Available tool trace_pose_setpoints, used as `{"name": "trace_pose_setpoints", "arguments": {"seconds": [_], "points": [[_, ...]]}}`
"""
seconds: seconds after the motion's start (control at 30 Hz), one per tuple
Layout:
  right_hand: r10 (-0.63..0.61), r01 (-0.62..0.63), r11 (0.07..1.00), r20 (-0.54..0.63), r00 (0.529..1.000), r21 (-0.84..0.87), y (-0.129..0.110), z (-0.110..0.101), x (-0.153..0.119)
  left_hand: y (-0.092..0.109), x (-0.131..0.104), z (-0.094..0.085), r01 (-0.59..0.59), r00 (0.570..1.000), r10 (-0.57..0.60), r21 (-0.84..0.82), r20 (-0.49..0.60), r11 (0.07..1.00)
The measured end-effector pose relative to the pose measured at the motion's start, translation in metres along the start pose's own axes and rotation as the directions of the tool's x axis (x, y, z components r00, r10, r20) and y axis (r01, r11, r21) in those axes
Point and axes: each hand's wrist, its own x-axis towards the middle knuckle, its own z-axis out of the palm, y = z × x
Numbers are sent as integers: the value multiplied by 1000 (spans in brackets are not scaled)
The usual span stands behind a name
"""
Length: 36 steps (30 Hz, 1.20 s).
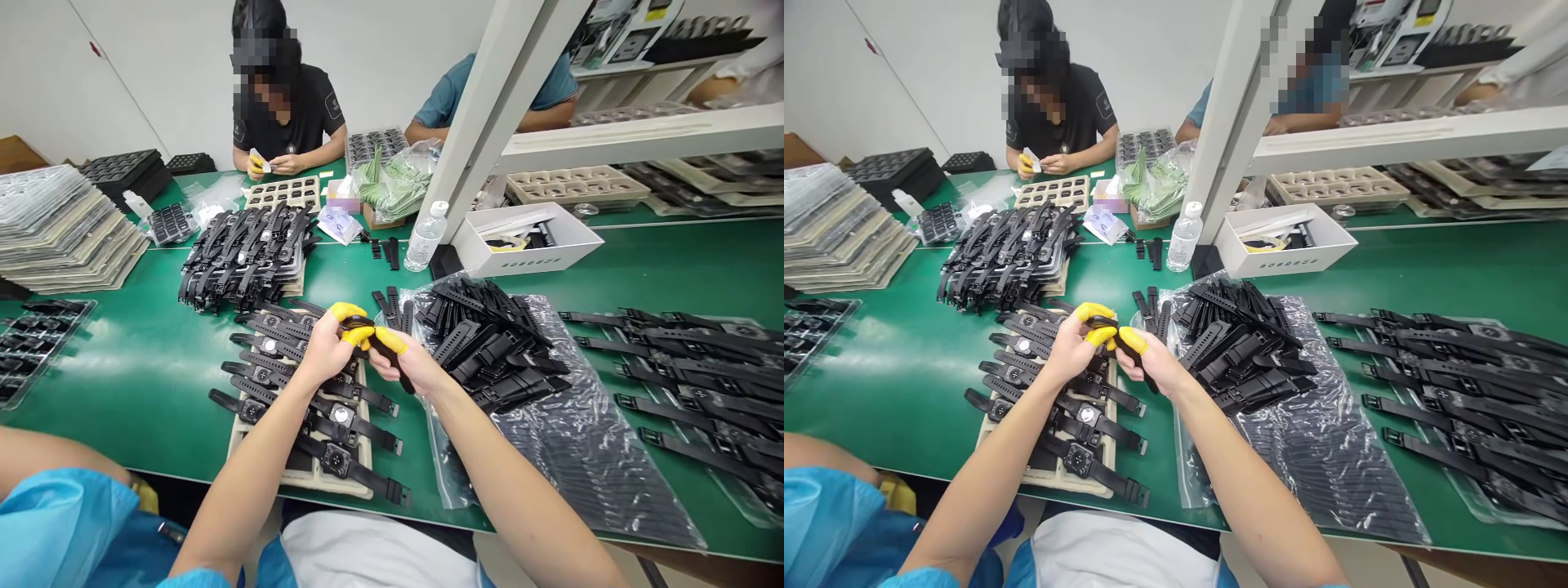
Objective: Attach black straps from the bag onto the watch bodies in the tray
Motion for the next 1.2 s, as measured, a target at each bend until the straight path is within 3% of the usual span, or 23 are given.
{"name": "trace_pose_setpoints", "arguments": {"seconds": [0.1, 0.2, 0.27, 0.33, 0.4, 0.5, 0.57, 0.6, 0.67, 0.7, 0.77, 0.83, 0.93, 1.2], "points": [[92, -90, 995, 66, 994, -37, -3, -1, -2, 3, 7, -7, 90, 971, -137, -233, -196, 968], [117, -112, 989, 54, 992, -94, -4, -1, -1, 4, 15, -19, 43, 872, -209, -357, -443, 933], [52, -54, 994, -21, 998, -94, -3, -2, 1, 3, 18, -23, 48, 836, -242, -373, -493, 927], [-61, 51, 995, -123, 990, -83, 0, -3, 4, 3, 18, -22, 128, 862, -289, -373, -417, 919], [-188, 164, 980, -243, 952, -115, 2, -4, 8, 2, 16, -17, 215, 904, -321, -349, -281, 912], [-379, 320, 925, -418, 826, -206, 3, -5, 11, -3, 10, -10, 228, 946, -273, -244, -172, 943], [-457, 393, 889, -459, 762, -233, 3, -4, 11, -7, 7, -7, 190, 969, -205, -113, -136, 975], [-461, 399, 887, -437, 772, -231, 3, -3, 10, -9, 5, -6, 159, 981, -161, -27, -108, 987], [-378, 327, 923, -306, 874, -204, 4, -1, 8, -12, 3, -5, 43, 999, -41, 161, -12, 986], [-305, 265, 945, -220, 927, -191, 5, 0, 7, -13, 2, -5, -37, 998, 25, 248, 52, 968], [-176, 161, 974, -85, 981, -160, 7, 2, 6, -13, 1, -4, -185, 977, 130, 372, 169, 909], [-126, 121, 986, -38, 991, -114, 9, 3, 6, -13, 1, -4, -269, 954, 179, 426, 241, 864], [-126, 124, 992, -63, 990, -23, 7, 3, 6, -12, 2, -6, -322, 939, 224, 437, 262, 840], [-137, 137, 990, -25, 990, -32, 6, 0, 5, -13, 0, -7, -326, 936, 206, 478, 286, 816]]}}
